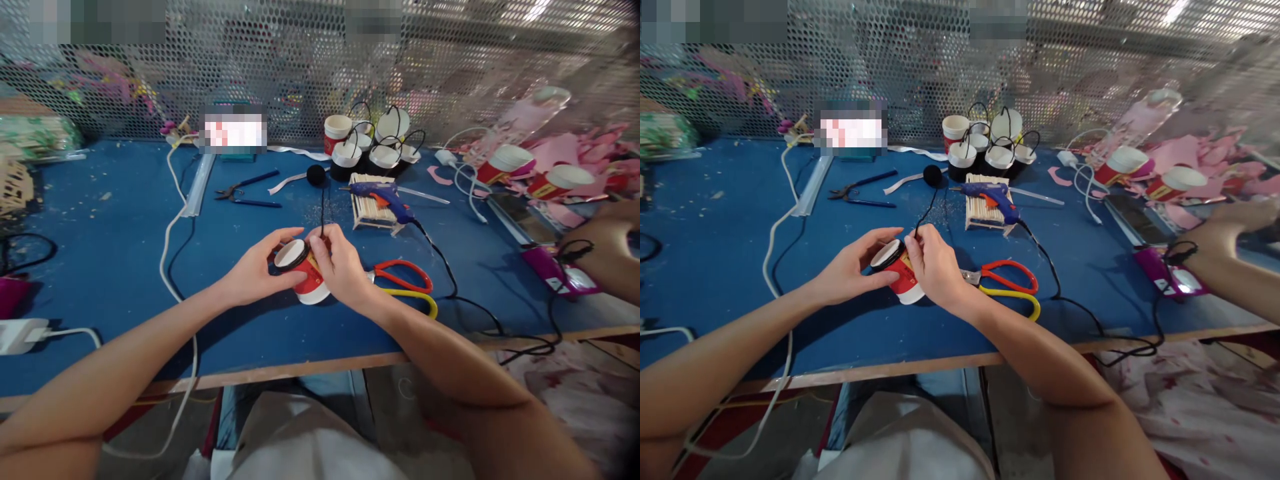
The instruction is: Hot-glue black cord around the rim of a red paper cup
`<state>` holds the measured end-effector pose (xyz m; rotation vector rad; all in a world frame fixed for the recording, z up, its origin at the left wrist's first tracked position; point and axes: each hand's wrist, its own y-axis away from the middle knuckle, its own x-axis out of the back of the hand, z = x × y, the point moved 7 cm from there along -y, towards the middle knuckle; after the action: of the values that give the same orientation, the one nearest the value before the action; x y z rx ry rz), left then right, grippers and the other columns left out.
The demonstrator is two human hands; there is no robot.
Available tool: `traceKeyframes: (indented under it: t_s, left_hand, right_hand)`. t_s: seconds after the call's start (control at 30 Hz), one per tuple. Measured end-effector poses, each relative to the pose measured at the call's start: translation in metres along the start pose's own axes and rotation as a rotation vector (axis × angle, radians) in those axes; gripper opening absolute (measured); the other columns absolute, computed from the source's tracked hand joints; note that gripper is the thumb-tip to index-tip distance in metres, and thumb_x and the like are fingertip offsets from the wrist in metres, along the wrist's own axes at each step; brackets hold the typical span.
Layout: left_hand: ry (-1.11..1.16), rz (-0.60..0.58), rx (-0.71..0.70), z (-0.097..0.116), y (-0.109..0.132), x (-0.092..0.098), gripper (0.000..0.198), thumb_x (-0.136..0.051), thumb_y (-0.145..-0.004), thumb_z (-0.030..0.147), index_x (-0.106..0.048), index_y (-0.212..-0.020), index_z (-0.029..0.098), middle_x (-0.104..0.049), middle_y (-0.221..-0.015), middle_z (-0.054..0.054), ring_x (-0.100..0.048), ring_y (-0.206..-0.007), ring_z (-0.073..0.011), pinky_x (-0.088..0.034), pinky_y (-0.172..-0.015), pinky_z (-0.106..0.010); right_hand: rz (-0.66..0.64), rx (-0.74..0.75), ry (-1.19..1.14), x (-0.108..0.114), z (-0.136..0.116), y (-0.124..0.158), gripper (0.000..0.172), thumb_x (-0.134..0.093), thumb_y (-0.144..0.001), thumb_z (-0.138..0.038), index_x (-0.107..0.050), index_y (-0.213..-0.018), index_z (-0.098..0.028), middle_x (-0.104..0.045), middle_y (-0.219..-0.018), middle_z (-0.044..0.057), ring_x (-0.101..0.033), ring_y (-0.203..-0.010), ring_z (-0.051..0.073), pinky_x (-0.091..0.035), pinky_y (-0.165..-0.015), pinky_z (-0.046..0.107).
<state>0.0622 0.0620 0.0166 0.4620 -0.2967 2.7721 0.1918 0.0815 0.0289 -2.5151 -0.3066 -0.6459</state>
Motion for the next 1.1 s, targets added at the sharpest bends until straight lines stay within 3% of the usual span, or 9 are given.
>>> traceKeyframes:
  t_s: [0.17, 0.47, 0.7, 1.1]
  left_hand:
    - [-0.013, 0.043, 0.006, -0.002, 0.001, 0.001, 0.063, -0.07, -0.072, 0.035, -0.045, -0.128, 0.018, -0.059, -0.103, -0.008, -0.06, -0.089, -0.0191, -0.051, -0.079, -0.035]
    - [-0.005, 0.069, 0.043, -0.006, 0.004, 0.001, 0.061, -0.07, -0.072, 0.038, -0.047, -0.125, 0.019, -0.061, -0.105, -0.008, -0.059, -0.091, -0.0185, -0.051, -0.08, -0.035]
    - [0.015, 0.081, 0.057, -0.006, 0.006, -0.001, 0.058, -0.069, -0.073, 0.038, -0.048, -0.123, 0.018, -0.061, -0.1, -0.007, -0.06, -0.088, -0.0185, -0.05, -0.077, -0.033]
    - [0.082, 0.14, 0.05, -0.007, 0.013, -0.003, 0.061, -0.073, -0.069, 0.037, -0.048, -0.121, 0.017, -0.063, -0.104, -0.009, -0.06, -0.093, -0.0199, -0.051, -0.085, -0.038]
  right_hand:
    - [0.097, 0.102, 0.044, 0.011, -0.01, -0.002, 0.014, -0.038, -0.094, -0.031, -0.042, -0.085, -0.022, -0.053, -0.081, 0.003, -0.054, -0.075, 0.014, -0.044, -0.071, 0.031]
    - [0.104, 0.101, 0.014, 0.012, -0.008, -0.002, 0.013, -0.039, -0.094, -0.03, -0.041, -0.085, -0.022, -0.052, -0.077, 0.001, -0.056, -0.072, 0.013, -0.046, -0.069, 0.032]
    - [0.186, 0.266, 0.034, 0.02, -0.026, 0.002, 0.01, -0.04, -0.095, -0.025, -0.041, -0.085, -0.022, -0.052, -0.079, 0.002, -0.055, -0.074, 0.013, -0.047, -0.07, 0.031]
    - [0.079, 0.063, 0.02, 0.008, -0.007, -0.004, 0.017, -0.042, -0.093, -0.033, -0.041, -0.081, -0.021, -0.052, -0.073, 0.0, -0.053, -0.067, 0.013, -0.043, -0.066, 0.03]
